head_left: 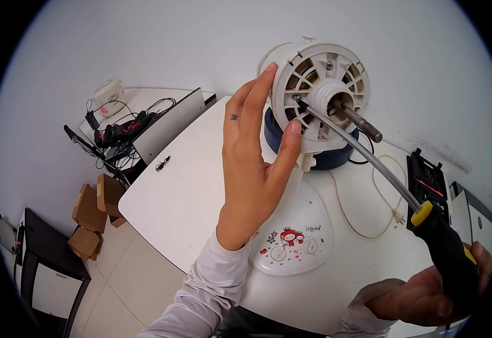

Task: The person uses a screwdriver to tighten screws on the internal motor housing of a disassembled white fan. They repeatedly rotate the fan head to access different screw locations and tighten them. The fan remains disassembled on the table throughout the clip.

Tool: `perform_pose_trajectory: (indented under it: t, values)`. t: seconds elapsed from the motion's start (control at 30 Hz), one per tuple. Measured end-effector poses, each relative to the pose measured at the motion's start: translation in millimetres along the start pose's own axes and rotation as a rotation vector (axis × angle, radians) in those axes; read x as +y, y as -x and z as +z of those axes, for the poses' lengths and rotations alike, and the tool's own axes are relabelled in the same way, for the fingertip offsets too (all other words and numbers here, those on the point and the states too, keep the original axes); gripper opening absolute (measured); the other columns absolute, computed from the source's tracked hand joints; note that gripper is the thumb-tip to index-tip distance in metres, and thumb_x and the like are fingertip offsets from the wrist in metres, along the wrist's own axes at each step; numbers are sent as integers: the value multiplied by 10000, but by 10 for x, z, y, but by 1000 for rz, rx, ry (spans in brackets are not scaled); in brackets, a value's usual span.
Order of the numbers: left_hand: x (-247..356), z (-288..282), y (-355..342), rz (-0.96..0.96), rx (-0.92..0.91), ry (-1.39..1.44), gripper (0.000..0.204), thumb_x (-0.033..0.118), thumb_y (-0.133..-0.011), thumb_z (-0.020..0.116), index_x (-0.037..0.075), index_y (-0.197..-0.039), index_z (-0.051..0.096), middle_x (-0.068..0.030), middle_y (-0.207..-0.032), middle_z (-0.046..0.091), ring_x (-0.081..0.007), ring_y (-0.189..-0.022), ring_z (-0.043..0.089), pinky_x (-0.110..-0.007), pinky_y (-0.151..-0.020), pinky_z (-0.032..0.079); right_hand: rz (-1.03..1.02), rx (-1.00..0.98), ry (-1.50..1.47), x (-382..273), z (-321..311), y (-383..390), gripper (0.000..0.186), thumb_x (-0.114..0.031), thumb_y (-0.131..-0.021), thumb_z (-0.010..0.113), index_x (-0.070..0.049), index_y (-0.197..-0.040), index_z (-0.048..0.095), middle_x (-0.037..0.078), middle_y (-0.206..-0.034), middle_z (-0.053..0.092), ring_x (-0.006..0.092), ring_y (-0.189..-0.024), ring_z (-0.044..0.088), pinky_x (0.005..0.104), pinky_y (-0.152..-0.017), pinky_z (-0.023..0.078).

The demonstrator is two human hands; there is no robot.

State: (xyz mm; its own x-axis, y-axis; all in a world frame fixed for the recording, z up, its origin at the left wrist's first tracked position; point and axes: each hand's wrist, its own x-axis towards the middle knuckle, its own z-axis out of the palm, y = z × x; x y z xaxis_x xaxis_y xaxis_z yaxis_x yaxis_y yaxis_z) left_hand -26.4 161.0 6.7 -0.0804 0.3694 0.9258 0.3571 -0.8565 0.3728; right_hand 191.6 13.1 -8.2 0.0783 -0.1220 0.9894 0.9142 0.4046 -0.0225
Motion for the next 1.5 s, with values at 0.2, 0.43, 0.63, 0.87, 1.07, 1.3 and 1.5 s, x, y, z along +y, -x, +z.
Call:
perform_pose_trajectory:
  t: [0.2, 0.43, 0.63, 0.87, 1.07, 1.3, 1.5]
  values:
    - [16, -3, -3, 4, -4, -20, 523, 86, -811, 575, 27, -1305, 412, -177, -1204, 480, -312, -1124, 424, -383, -924, 369, -362, 4, -253, -58, 238, -280, 451, -457, -932, 355, -32, -1084, 354, 179, -816, 535, 211, -675, 554, 218, -550, 442]
    - [-10, -28, 4, -13, -10, -65, 517, 153, -835, 566, 84, -1323, 411, -104, -1296, 474, -222, -1159, 471, -385, -958, 360, -330, 27, -203, -49, 163, -249, 443, -457, -933, 355, -48, -1102, 353, 157, -846, 529, 210, -701, 565, 228, -585, 474]
    - [1, -24, 5, -32, -1, -52, 512, 157, -832, 571, 88, -1317, 424, -104, -1287, 484, -223, -1144, 484, -389, -956, 364, -320, -53, -277, -63, 114, -265, 423, -423, -919, 426, -62, -1124, 343, 175, -892, 528, 230, -749, 576, 234, -618, 513]
    - [-36, -2, -1, 1, -13, 6, 573, 106, -778, 616, 29, -1307, 408, -183, -1197, 467, -315, -1103, 432, -389, -922, 366, -216, -136, -328, -81, 21, -181, 425, -387, -895, 478, -92, -1179, 364, 223, -1026, 528, 302, -906, 569, 317, -662, 537]
    - [-71, 79, 5, -39, -96, 76, 837, 159, -719, 685, 55, -1405, 217, -194, -1265, 390, -322, -1188, 338, -426, -971, 314, -49, -85, -289, 75, -163, -21, 560, -493, -919, 341, -53, -1251, 442, 193, -1161, 508, 253, -1083, 508, 368, -861, 471]
    - [-224, 148, 67, -207, -129, 233, 900, 177, -763, 648, 81, -1438, 61, -218, -1306, 304, -318, -1179, 403, -429, -989, 336, 83, 25, -775, 235, -140, -118, 477, -354, -877, 433, 16, -1174, 479, 161, -1081, 495, 233, -978, 506, 347, -864, 403]
    - [-331, 346, 176, -63, -17, 173, 839, 385, -850, 537, -3, -1418, 58, -212, -1372, 271, -297, -1220, 375, -387, -1021, 283, 735, 94, -551, 108, 281, -265, 335, -201, -920, 441, 30, -1160, 478, 94, -955, 499, 92, -624, 483, 202, -498, 402]
